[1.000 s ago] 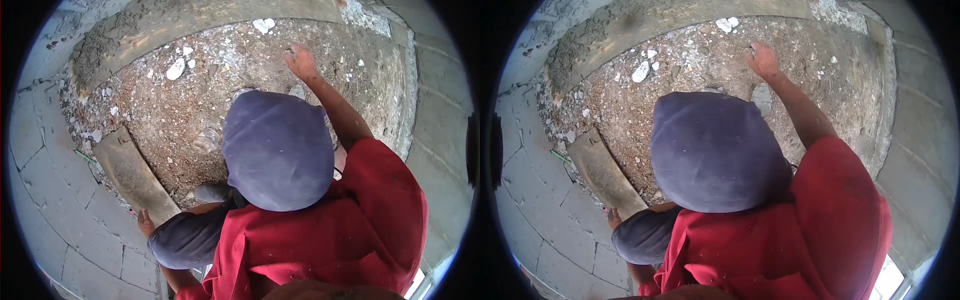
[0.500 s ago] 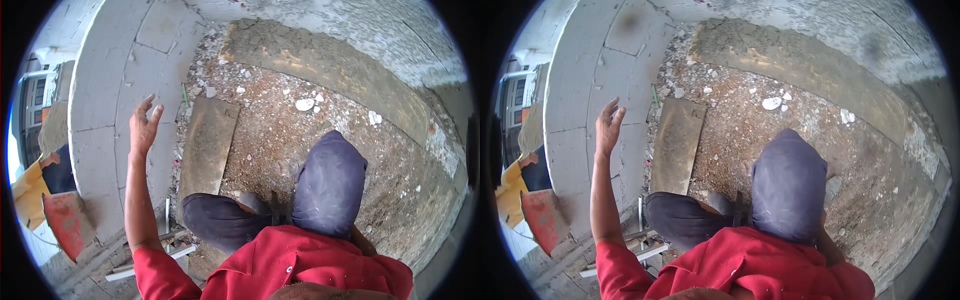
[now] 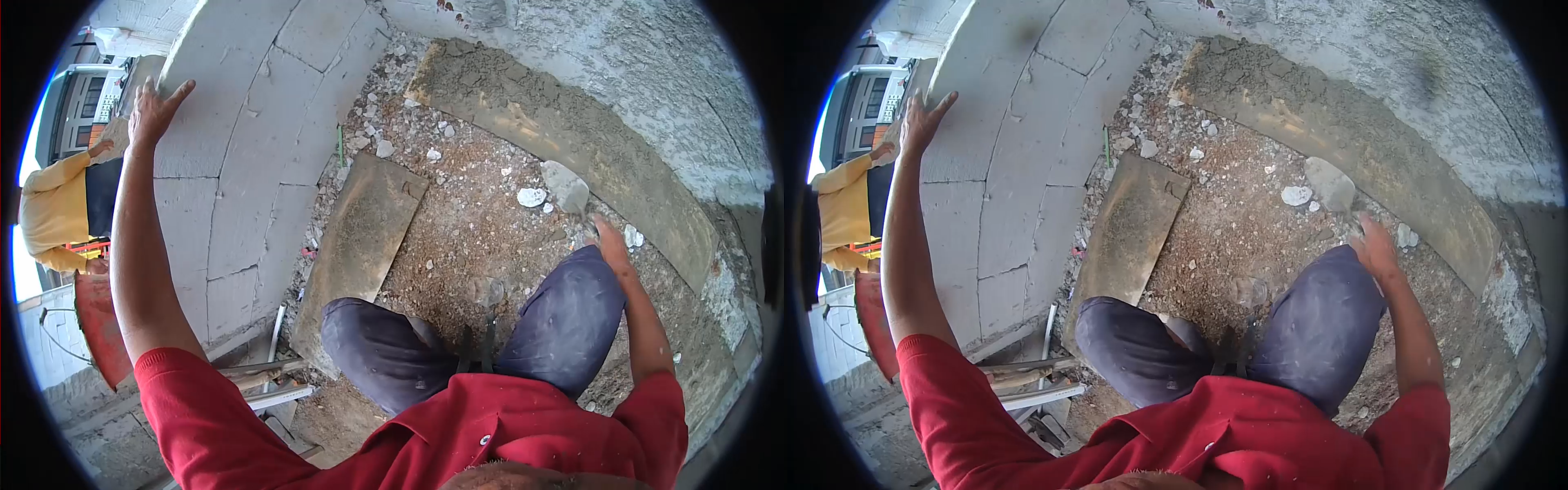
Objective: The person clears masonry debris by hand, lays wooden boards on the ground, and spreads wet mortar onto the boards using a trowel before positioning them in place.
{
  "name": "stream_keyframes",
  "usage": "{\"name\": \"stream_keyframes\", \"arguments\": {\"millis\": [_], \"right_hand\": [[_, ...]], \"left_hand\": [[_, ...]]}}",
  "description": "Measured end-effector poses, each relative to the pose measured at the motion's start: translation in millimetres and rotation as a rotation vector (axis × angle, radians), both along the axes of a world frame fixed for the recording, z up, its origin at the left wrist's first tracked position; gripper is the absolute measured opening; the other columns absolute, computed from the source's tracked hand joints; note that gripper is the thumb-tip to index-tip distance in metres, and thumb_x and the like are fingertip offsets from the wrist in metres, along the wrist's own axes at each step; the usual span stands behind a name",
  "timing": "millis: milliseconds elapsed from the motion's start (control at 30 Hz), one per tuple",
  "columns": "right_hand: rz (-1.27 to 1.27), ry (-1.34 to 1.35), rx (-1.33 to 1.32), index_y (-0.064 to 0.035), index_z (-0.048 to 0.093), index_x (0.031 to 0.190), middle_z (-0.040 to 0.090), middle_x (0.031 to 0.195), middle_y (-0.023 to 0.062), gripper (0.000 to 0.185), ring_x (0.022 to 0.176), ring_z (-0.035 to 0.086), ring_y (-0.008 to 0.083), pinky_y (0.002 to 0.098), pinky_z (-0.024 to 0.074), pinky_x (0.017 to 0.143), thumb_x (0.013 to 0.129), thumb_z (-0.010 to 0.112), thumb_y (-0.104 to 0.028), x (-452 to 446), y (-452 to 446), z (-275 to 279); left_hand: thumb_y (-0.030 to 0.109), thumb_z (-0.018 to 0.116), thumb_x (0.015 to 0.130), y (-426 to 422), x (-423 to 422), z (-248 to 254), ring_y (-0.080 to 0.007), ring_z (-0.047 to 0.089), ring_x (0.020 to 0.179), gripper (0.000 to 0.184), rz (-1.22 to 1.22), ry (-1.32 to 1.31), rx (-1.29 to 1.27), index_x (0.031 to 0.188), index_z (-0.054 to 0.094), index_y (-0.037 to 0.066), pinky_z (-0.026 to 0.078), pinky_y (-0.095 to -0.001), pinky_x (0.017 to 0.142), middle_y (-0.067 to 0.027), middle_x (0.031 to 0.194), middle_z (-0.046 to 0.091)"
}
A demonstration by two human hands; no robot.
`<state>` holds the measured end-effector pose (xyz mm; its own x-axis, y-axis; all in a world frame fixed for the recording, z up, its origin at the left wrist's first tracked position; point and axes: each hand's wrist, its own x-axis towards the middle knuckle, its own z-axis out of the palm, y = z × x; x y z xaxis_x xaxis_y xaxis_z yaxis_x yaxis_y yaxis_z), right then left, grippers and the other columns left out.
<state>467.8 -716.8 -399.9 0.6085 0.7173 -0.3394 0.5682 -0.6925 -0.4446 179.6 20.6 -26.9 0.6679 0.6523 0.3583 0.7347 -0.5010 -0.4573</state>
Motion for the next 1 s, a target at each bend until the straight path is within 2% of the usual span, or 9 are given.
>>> {"name": "stream_keyframes", "arguments": {"millis": [100,200,400,467,567,667,700,900,1000], "right_hand": [[0.182,0.094,-0.113,-0.0121,0.05,0.137,0.061,0.126,0.0222,0.054,0.116,0.056,0.0418,0.0485,0.0445,0.1,0.089,0.064,-0.03,41,122,33],[0.356,0.059,-0.095,-0.0121,0.051,0.138,0.062,0.124,0.0224,0.053,0.117,0.057,0.0414,0.0488,0.045,0.101,0.092,0.06,-0.037,69,212,8],[0.424,0.109,-0.034,-0.0144,0.054,0.136,0.064,0.122,0.0219,0.052,0.118,0.057,0.0413,0.048,0.0448,0.102,0.091,0.061,-0.039,79,357,-75],[0.431,0.166,-0.058,-0.0147,0.054,0.137,0.063,0.124,0.0216,0.053,0.119,0.057,0.041,0.0475,0.0445,0.102,0.091,0.061,-0.04,60,386,-74],[0.241,0.271,0.066,-0.0139,0.053,0.137,0.062,0.126,0.0216,0.054,0.119,0.057,0.0408,0.0472,0.0442,0.103,0.09,0.061,-0.041,22,411,-101],[0.008,0.35,0.15,-0.0122,0.054,0.136,0.061,0.128,0.0219,0.054,0.12,0.056,0.0409,0.0473,0.0435,0.104,0.091,0.06,-0.042,-4,413,-90],[0.043,0.408,0.155,-0.0123,0.053,0.138,0.061,0.128,0.0227,0.056,0.121,0.056,0.0408,0.0472,0.0431,0.105,0.092,0.059,-0.043,-3,413,-85],[-0.147,0.384,0.0,-0.0092,0.052,0.138,0.06,0.131,0.0227,0.059,0.124,0.055,0.0404,0.0475,0.043,0.104,0.092,0.059,-0.045,21,420,-81],[-0.591,0.593,0.327,-0.0034,0.048,0.138,0.065,0.113,0.0183,0.058,0.102,0.064,0.0311,0.0423,0.0515,0.086,0.095,0.059,-0.039,18,426,-96]], "left_hand": [[0.082,0.061,0.071,-8,-8,-2,-0.0431,0.059,0.116,0.111,0.052,0.03,-0.155,0.135,0.044,-0.007,0.046,-0.0505,0.098,-0.0331,0.122,0.058],[0.079,0.065,0.071,14,-8,6,-0.0444,0.065,0.103,0.101,0.076,0.172,-0.098,0.125,0.049,-0.005,0.05,-0.0502,0.089,-0.0307,0.111,0.065],[0.065,0.074,0.074,6,-1,4,-0.0422,0.067,0.097,0.081,-0.046,0.067,-0.114,0.119,0.053,0.0,0.051,-0.05,0.084,-0.0278,0.104,0.067],[0.061,0.074,0.075,-1,6,6,-0.0423,0.067,0.096,0.077,0.008,0.034,-0.204,0.119,0.054,0.001,0.051,-0.0495,0.084,-0.0273,0.102,0.068],[0.057,0.075,0.075,-4,12,7,-0.0425,0.067,0.096,0.074,0.058,0.02,-0.241,0.119,0.054,0.001,0.051,-0.0483,0.083,-0.0274,0.101,0.068],[0.054,0.076,0.075,3,8,5,-0.0415,0.068,0.095,0.073,0.035,0.006,-0.23,0.122,0.053,0.003,0.051,-0.0473,0.083,-0.0266,0.102,0.069],[0.053,0.077,0.075,7,5,4,-0.041,0.068,0.094,0.073,0.03,0.0,-0.233,0.122,0.053,0.003,0.051,-0.0474,0.083,-0.0263,0.102,0.069],[0.053,0.078,0.075,12,2,4,-0.0371,0.07,0.089,0.076,0.034,-0.003,-0.275,0.125,0.051,0.003,0.052,-0.0464,0.084,-0.0236,0.097,0.069],[0.056,0.077,0.075,9,3,0,-0.0362,0.07,0.085,0.077,0.07,-0.02,-0.244,0.124,0.052,0.003,0.054,-0.0471,0.081,-0.0235,0.097,0.069]]}}
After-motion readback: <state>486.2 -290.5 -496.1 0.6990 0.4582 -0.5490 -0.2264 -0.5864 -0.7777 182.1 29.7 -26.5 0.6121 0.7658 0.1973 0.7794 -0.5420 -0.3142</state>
